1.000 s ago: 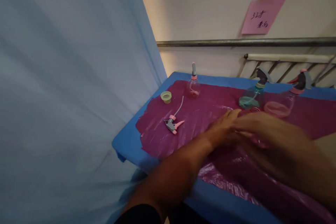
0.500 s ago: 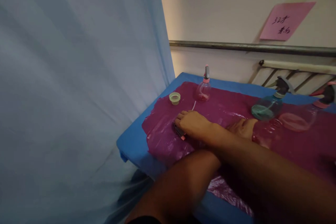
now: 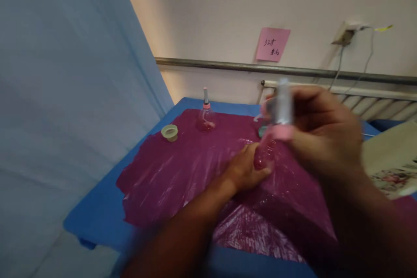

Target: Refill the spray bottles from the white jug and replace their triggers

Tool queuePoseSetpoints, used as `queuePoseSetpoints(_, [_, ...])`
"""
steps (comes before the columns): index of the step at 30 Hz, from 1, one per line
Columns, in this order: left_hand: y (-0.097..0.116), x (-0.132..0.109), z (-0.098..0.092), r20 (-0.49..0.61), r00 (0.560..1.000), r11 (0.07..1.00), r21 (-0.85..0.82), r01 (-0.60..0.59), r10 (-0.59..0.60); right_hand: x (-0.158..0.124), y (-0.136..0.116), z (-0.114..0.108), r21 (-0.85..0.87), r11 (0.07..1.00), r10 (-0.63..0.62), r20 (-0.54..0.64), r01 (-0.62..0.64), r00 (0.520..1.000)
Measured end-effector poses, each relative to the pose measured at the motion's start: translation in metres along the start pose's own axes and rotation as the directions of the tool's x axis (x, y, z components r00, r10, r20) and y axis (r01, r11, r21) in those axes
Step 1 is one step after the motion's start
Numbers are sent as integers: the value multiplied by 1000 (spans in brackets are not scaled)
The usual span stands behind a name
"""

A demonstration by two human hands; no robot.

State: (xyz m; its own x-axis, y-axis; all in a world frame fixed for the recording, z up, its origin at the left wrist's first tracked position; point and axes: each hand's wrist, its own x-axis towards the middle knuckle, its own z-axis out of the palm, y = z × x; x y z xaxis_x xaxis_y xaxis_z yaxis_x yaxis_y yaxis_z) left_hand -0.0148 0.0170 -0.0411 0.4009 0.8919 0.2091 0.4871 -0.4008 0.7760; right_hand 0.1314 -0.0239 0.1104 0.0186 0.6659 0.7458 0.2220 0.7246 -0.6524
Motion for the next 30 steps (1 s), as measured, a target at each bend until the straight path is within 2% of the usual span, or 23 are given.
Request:
queuePoseSetpoints(3, [-2, 5, 1, 31, 999, 999, 16, -28, 27, -2, -12, -38, -72, 991, 94, -252, -116, 963])
queuePoseSetpoints(6, [-4, 6, 1, 32, 999, 1000, 12, -19, 19, -5, -4, -52, -53, 984, 143, -339, -170, 930])
queuePoseSetpoints(9, [-7, 4, -1, 47, 998, 999, -4, -43, 44, -8, 16, -51, 90, 974, 224, -280, -207, 933])
queuePoseSetpoints(12, [-7, 3, -3, 55, 995, 996, -13, -88, 88, -13, 39, -45, 163, 956, 275, -200, -245, 940])
queuePoseSetpoints(16, [-1, 5, -3, 50, 999, 1000, 10, -15, 15, -28, 74, -38, 118, 931, 352, -51, -344, 935])
queuePoseSetpoints(20, [6, 7, -5, 66, 998, 1000, 5, 1, -2, -48, 105, -40, -8, 909, 417, 26, -417, 908])
queuePoseSetpoints(26, [6, 6, -6, 81, 996, 1000, -18, -21, 23, -60, 120, -48, 54, 874, 478, 88, -483, 874])
queuePoseSetpoints(30, [6, 5, -5, 52, 997, 999, -27, -47, 49, -62, 121, -51, 65, 883, 451, 161, -466, 878])
